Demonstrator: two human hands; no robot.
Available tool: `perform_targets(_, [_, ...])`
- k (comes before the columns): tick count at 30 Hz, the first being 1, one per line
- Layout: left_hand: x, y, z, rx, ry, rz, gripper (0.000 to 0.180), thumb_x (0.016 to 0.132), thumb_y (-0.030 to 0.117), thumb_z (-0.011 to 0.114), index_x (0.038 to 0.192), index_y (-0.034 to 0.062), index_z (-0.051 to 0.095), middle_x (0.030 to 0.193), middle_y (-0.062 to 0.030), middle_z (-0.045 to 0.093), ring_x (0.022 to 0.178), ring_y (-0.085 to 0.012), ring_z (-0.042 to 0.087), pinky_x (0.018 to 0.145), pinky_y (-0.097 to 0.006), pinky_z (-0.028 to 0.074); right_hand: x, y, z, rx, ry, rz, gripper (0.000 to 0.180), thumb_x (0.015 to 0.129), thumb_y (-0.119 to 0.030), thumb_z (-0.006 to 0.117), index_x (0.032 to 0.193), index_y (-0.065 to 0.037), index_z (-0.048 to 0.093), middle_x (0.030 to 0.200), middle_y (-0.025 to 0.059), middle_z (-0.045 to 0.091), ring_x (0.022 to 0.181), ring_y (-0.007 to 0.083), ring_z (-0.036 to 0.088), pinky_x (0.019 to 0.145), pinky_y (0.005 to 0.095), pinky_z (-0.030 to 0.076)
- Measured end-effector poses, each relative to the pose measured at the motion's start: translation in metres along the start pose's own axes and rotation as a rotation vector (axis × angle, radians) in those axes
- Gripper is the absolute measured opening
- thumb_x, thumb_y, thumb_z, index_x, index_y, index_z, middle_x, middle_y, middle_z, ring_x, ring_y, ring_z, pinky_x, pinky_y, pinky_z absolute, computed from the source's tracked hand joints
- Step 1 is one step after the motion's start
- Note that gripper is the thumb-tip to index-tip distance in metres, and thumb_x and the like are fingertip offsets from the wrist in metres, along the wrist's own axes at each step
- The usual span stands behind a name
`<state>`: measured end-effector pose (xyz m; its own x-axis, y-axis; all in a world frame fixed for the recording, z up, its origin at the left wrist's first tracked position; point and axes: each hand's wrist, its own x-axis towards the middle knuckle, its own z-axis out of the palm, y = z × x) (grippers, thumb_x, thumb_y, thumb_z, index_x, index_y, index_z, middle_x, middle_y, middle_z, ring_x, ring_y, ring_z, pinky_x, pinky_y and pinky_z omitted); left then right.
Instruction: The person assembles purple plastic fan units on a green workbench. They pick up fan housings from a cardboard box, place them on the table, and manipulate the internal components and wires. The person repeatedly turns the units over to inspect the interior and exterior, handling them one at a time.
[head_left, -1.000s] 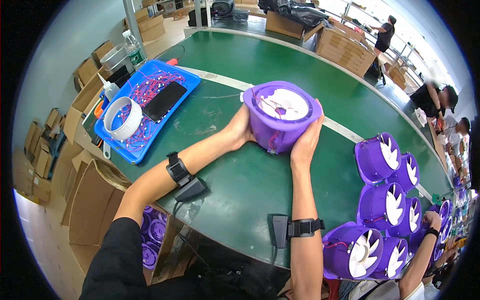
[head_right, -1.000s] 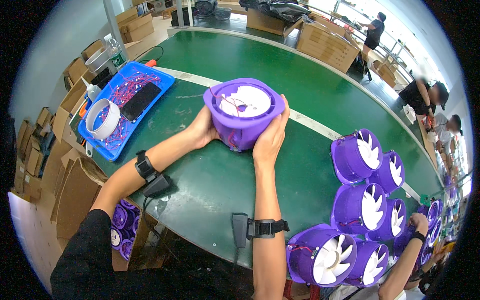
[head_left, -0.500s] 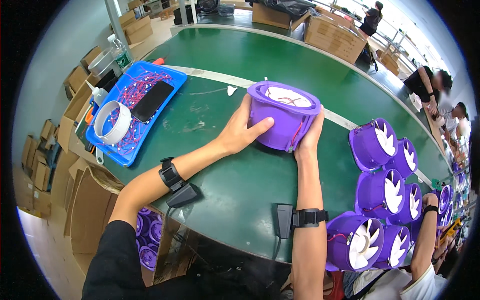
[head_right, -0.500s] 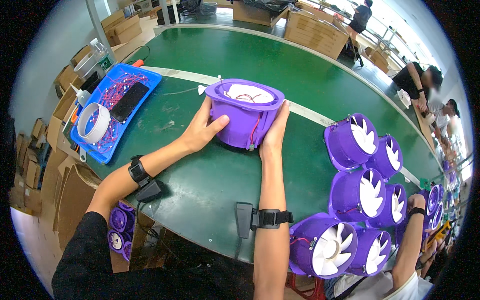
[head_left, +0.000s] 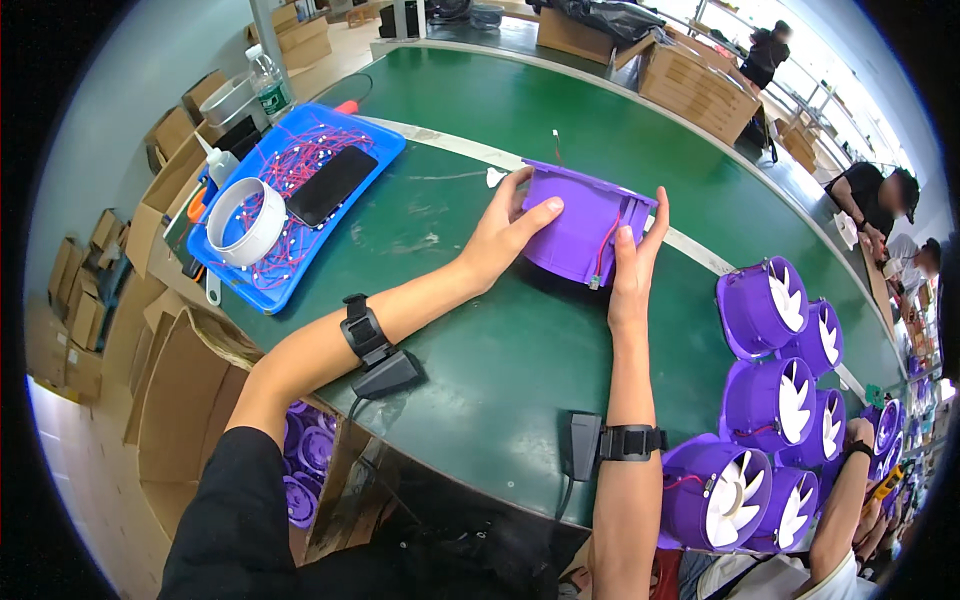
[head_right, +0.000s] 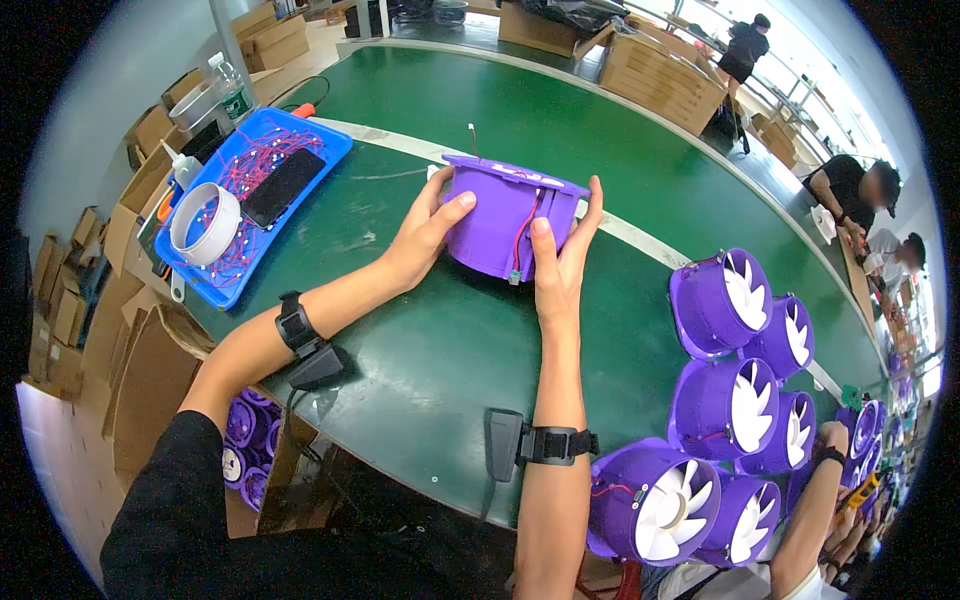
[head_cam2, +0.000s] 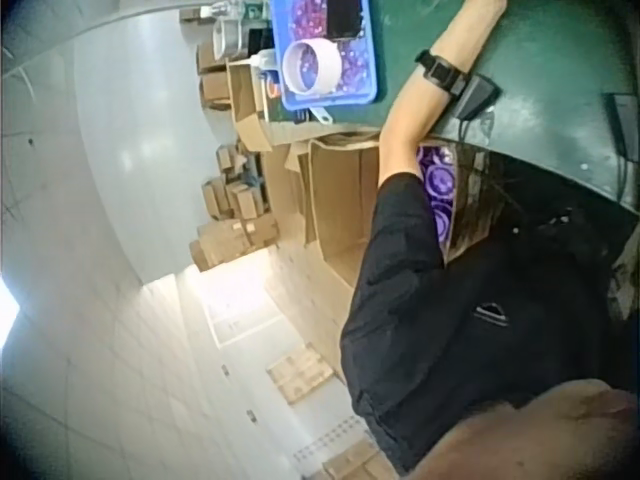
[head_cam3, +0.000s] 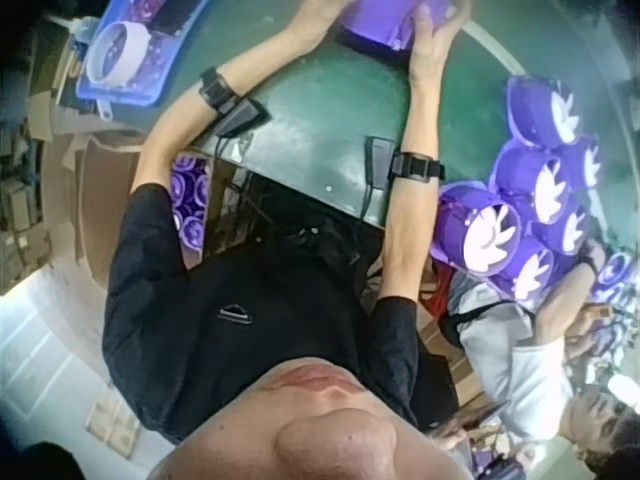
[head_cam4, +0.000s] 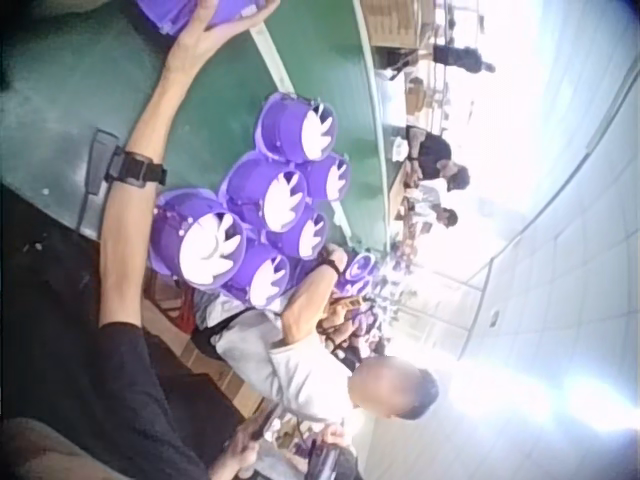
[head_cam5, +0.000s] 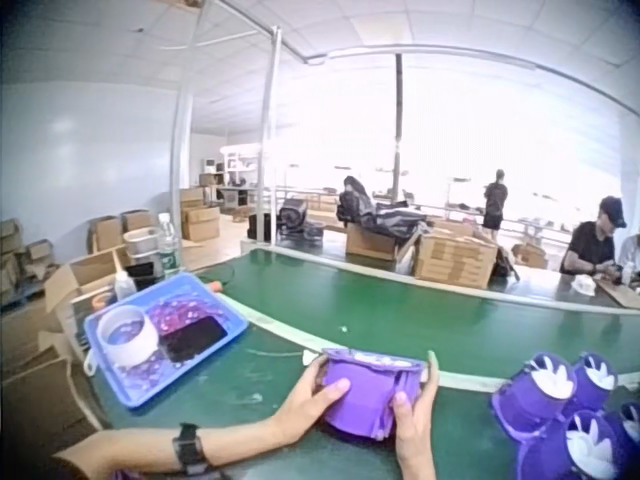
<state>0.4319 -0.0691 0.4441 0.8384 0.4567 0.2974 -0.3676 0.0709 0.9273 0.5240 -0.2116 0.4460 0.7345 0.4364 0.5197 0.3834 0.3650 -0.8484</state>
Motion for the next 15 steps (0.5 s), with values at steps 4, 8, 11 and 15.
perform_targets(4, [0.000, 0.002, 0.004, -0.172, 0.024, -0.033, 0.079, 0.090, 0.045, 0.062, 0.141, -0.0031, 0.024, 0.131, -0.0182, 0.046, 0.123, -0.0224, 0.045, 0.105, -0.034, 0.034, 0.000, 0.004, 0.003, -0.124, -0.020, -0.105, 0.088, 0.087, -0.040, 0.062, 0.150, -0.007, 0.010, 0.123, 0.0236, 0.051, 0.112, 0.0289, 0.053, 0.100, 0.0393, 0.038])
perform_targets(8, [0.001, 0.001, 0.001, -0.114, -0.001, -0.020, 0.082, 0.091, 0.049, 0.059, 0.144, -0.0007, 0.021, 0.134, -0.0183, 0.043, 0.126, -0.0226, 0.043, 0.108, -0.034, 0.030, 0.000, 0.006, 0.004, -0.164, 0.002, -0.105, 0.087, 0.087, -0.039, 0.062, 0.150, -0.009, 0.010, 0.120, 0.0243, 0.055, 0.109, 0.0298, 0.057, 0.097, 0.0399, 0.041])
perform_targets(11, [0.005, -0.008, -0.005, -0.010, 0.007, 0.034, 0.087, 0.092, 0.051, 0.056, 0.148, 0.0001, 0.014, 0.138, -0.0189, 0.039, 0.129, -0.0229, 0.040, 0.111, -0.035, 0.026, 0.000, 0.005, 0.005, -0.171, 0.019, -0.104, 0.086, 0.088, -0.040, 0.061, 0.150, -0.009, 0.011, 0.118, 0.0237, 0.056, 0.108, 0.0296, 0.057, 0.097, 0.0396, 0.042])
perform_targets(15, [0.005, -0.003, 0.001, 0.179, 0.008, 0.139, 0.090, 0.093, 0.043, 0.057, 0.150, -0.0009, 0.003, 0.141, -0.0217, 0.035, 0.129, -0.0257, 0.040, 0.111, -0.036, 0.027, 0.001, 0.005, 0.002, -0.159, 0.058, -0.096, 0.082, 0.090, -0.040, 0.058, 0.150, -0.007, 0.012, 0.116, 0.0224, 0.058, 0.105, 0.0277, 0.058, 0.097, 0.0381, 0.041])
